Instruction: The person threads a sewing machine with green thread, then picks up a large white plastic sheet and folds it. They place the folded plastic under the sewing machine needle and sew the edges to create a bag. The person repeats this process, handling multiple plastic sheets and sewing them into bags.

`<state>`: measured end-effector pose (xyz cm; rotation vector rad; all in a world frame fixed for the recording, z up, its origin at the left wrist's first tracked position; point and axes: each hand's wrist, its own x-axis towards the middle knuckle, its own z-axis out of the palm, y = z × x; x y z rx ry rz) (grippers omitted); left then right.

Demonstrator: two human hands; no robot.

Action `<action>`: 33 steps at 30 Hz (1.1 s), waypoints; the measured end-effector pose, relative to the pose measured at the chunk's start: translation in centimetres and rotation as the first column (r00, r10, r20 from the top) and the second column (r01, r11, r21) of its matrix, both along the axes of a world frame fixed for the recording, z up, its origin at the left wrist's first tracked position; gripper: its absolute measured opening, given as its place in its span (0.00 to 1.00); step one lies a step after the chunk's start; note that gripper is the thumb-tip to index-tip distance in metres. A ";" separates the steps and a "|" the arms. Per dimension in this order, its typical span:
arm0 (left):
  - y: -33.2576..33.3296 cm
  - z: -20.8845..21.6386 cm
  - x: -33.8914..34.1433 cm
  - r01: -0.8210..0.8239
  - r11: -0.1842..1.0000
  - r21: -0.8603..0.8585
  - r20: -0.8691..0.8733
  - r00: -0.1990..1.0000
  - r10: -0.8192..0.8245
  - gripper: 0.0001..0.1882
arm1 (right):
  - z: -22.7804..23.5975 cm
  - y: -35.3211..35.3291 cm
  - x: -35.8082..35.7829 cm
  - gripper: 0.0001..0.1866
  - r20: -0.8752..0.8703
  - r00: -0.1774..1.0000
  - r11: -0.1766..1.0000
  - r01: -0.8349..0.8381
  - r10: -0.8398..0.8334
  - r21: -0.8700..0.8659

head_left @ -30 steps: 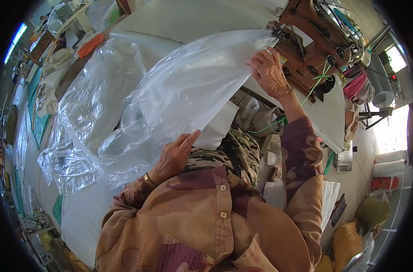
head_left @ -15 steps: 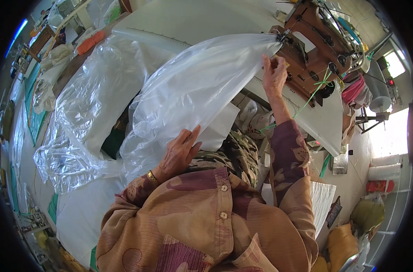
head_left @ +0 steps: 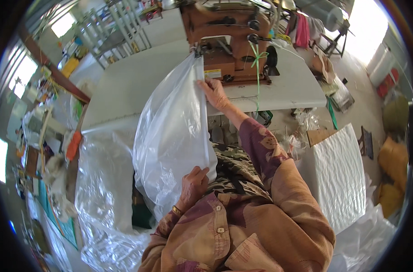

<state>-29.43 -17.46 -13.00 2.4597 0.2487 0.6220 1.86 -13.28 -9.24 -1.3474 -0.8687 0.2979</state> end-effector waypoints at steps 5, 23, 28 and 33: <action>1.4 0.8 2.4 -0.032 0.998 0.050 0.036 0.999 0.030 0.11 | 0.2 0.0 -0.1 0.24 0.094 0.993 0.997 0.070 -0.066 -0.045; 8.5 7.4 16.3 -0.111 0.985 0.133 0.185 0.979 0.085 0.09 | -0.5 0.2 0.6 0.26 0.059 0.992 0.993 0.105 -0.107 0.047; 10.9 8.3 20.3 -0.161 0.977 0.139 0.220 0.967 0.129 0.07 | 0.3 -0.1 0.2 0.22 0.023 0.994 0.990 0.105 -0.108 0.097; 12.9 9.2 23.7 -0.219 0.956 0.197 0.273 0.949 0.161 0.07 | 0.8 -0.1 0.3 0.21 0.063 0.987 0.988 0.144 -0.147 0.054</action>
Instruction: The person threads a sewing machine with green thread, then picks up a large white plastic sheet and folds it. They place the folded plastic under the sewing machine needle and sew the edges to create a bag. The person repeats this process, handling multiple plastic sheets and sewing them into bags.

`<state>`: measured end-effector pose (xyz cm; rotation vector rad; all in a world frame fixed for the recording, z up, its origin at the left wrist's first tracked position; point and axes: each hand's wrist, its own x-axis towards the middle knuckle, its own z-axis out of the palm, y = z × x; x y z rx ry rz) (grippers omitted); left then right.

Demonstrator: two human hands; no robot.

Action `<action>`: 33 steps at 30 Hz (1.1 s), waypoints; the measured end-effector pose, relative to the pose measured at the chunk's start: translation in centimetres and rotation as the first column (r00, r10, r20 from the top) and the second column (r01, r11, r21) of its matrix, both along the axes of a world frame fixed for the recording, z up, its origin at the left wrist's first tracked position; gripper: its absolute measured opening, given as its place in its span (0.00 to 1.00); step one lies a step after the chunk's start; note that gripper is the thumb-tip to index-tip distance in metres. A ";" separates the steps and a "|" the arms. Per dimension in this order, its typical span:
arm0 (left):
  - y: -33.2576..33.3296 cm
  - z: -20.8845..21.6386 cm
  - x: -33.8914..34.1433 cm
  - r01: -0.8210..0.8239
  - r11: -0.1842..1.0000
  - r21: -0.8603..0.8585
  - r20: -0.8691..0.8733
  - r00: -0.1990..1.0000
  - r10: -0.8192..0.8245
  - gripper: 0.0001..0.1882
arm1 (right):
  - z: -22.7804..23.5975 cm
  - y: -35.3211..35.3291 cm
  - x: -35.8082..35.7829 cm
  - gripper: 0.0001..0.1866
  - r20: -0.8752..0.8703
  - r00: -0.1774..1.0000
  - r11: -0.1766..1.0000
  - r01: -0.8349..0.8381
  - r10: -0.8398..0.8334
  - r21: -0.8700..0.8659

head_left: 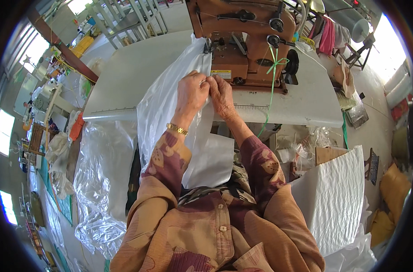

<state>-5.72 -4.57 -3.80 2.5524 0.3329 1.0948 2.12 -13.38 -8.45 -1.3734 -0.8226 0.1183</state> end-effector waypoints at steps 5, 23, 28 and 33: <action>-0.6 0.3 -1.4 0.109 0.965 -0.237 0.041 0.994 -0.102 0.16 | -1.4 0.5 0.8 0.21 -0.022 1.000 0.997 -0.001 0.003 0.074; -10.0 -8.9 -21.4 -0.055 0.932 -0.359 -0.197 0.980 -0.018 0.05 | -11.7 -7.0 -11.1 0.16 -0.476 0.829 0.828 -0.470 0.293 -0.307; -9.7 -6.0 -24.1 -0.031 0.793 -0.609 -0.105 0.994 -0.041 0.04 | -9.3 -8.8 -15.1 0.16 -0.436 0.879 0.888 -0.346 0.194 -0.303; -9.3 -1.7 -27.7 0.115 0.653 -0.748 -0.006 0.984 -0.181 0.07 | -2.7 -16.9 -18.1 0.12 -0.026 0.861 0.825 -0.495 0.508 -0.272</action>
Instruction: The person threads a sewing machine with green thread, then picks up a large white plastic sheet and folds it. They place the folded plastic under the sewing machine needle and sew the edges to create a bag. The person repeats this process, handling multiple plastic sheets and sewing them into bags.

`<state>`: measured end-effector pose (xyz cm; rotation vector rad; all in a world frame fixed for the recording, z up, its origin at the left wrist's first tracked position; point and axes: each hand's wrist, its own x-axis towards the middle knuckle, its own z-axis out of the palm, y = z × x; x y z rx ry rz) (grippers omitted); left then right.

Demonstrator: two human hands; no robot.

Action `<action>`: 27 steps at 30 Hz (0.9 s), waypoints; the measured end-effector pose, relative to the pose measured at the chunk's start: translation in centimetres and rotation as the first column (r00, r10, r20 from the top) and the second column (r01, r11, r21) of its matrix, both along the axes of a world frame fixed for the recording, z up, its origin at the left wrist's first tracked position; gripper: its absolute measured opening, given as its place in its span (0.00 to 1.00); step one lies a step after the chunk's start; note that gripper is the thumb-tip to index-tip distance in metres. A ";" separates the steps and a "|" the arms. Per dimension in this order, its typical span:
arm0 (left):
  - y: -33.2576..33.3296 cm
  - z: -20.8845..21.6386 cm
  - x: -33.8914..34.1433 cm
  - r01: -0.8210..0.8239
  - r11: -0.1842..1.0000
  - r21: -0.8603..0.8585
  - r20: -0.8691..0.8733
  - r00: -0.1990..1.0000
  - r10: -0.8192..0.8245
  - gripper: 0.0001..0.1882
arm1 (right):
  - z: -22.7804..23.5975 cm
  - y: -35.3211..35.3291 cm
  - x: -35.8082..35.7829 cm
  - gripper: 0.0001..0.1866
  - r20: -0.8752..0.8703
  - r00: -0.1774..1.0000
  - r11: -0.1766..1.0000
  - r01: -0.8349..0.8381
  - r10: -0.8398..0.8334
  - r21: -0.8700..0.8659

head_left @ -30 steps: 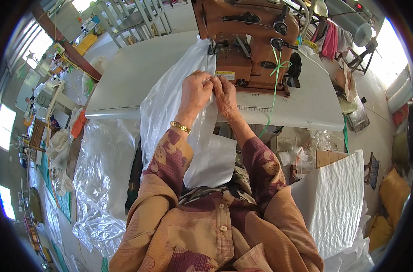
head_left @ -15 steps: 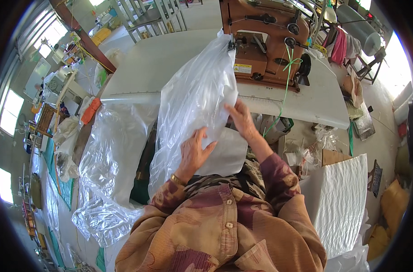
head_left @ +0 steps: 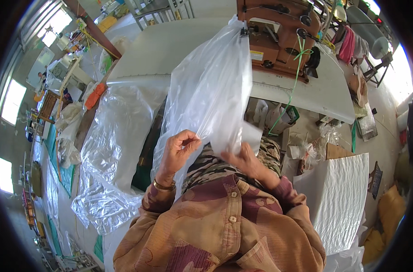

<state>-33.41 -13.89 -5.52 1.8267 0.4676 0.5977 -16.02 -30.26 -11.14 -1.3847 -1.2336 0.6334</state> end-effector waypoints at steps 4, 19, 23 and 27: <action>0.3 2.2 -0.7 0.109 0.978 -0.179 -0.021 0.993 -0.115 0.07 | 1.8 -4.6 0.0 0.11 -0.464 0.873 0.966 -0.230 0.150 -0.121; -0.2 -0.4 0.5 0.246 0.933 -0.261 0.095 0.969 -0.229 0.07 | 4.0 -2.3 -1.3 0.15 -0.218 0.963 0.987 0.150 -0.157 -0.048; -0.9 0.6 -0.1 0.122 0.882 -0.455 -0.111 0.975 -0.192 0.13 | 1.3 1.5 -2.7 0.12 -0.668 0.741 0.981 -0.169 0.066 -0.091; -1.2 -0.4 0.0 0.144 0.899 -0.413 -0.011 0.987 -0.163 0.20 | -1.0 2.5 -2.8 0.13 -0.750 0.652 0.966 -0.250 0.112 -0.073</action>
